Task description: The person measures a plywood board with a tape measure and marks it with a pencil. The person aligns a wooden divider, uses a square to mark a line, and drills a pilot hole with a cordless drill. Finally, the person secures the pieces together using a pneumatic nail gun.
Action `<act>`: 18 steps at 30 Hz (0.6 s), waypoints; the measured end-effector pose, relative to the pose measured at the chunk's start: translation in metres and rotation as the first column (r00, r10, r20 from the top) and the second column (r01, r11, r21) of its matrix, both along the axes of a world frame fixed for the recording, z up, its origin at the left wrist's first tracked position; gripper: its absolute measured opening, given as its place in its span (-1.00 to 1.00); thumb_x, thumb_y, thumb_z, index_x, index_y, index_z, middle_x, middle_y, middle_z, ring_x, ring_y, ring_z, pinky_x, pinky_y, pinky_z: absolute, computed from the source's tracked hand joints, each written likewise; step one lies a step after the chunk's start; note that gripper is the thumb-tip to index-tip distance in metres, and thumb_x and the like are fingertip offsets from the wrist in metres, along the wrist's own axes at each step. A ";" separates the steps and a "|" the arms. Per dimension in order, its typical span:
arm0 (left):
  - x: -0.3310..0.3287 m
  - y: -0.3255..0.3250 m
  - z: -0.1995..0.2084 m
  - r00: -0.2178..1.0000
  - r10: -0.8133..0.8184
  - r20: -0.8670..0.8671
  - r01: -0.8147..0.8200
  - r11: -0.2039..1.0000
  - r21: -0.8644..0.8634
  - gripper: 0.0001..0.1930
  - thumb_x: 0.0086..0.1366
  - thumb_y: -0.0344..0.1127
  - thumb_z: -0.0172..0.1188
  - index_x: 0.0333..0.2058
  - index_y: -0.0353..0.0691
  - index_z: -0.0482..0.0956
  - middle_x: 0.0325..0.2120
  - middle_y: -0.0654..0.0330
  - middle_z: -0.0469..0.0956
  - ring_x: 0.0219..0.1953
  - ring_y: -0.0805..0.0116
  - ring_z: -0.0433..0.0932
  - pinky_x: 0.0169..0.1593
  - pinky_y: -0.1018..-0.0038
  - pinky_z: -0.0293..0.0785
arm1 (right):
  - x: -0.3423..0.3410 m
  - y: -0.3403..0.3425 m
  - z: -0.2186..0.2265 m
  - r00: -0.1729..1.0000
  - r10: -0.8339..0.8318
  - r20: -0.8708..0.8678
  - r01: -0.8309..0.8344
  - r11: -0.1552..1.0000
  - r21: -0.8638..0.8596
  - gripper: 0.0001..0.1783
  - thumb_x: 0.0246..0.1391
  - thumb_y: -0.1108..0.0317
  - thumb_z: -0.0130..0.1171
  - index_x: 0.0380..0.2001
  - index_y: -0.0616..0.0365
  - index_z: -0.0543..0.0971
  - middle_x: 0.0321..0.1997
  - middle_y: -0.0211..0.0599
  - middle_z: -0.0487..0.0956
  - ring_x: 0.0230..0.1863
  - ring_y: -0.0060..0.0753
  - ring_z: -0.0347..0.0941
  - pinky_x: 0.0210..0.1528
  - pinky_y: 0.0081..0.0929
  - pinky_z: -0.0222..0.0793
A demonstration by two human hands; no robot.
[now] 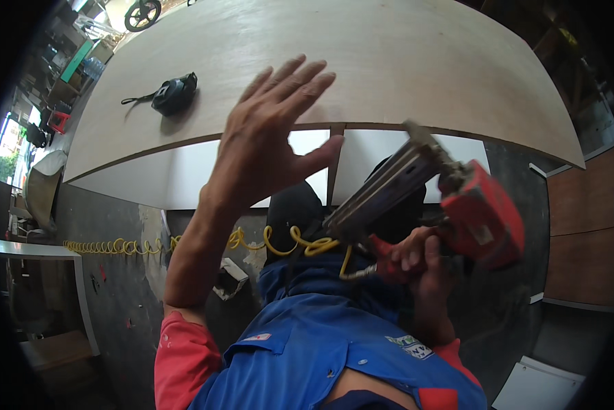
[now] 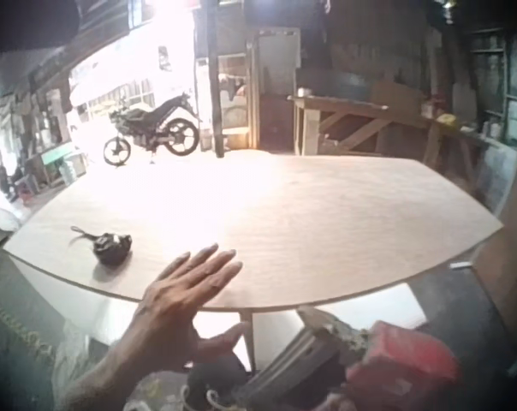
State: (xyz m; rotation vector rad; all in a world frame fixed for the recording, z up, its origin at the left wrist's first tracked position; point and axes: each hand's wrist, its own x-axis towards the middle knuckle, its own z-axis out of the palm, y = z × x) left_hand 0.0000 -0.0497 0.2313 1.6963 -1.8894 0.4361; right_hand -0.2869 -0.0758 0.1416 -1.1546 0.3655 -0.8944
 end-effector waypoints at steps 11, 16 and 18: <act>-0.004 -0.019 -0.015 0.998 0.044 -0.035 -0.040 0.992 0.119 -0.46 0.15 -0.25 0.39 0.15 -0.09 0.57 0.19 0.16 0.51 0.30 0.12 0.41 0.34 0.10 0.31 | 0.003 -0.047 -0.026 0.970 0.180 -0.163 -0.118 0.935 0.333 -0.71 0.14 0.37 0.29 -0.18 0.27 0.45 -0.54 -0.42 0.44 -0.58 -0.59 0.41 -0.45 -0.47 0.47; -0.006 -0.019 -0.019 0.998 0.056 -0.015 -0.054 0.993 0.107 -0.52 0.22 -0.22 0.30 0.13 -0.11 0.56 0.17 0.11 0.53 0.27 0.07 0.44 0.33 0.09 0.31 | 0.018 -0.055 -0.022 0.965 0.134 -0.225 -0.062 0.952 0.301 -0.77 0.09 0.46 0.26 -0.21 0.29 0.47 -0.57 -0.37 0.47 -0.62 -0.57 0.42 -0.47 -0.49 0.45; -0.005 -0.019 -0.019 0.997 0.072 -0.004 -0.071 0.993 0.094 -0.53 0.23 -0.21 0.29 0.13 -0.12 0.57 0.17 0.11 0.52 0.27 0.06 0.44 0.33 0.08 0.31 | 0.019 -0.054 -0.023 0.957 0.138 -0.253 -0.064 0.957 0.282 -0.78 0.10 0.50 0.25 -0.22 0.31 0.46 -0.57 -0.37 0.47 -0.62 -0.56 0.42 -0.47 -0.49 0.44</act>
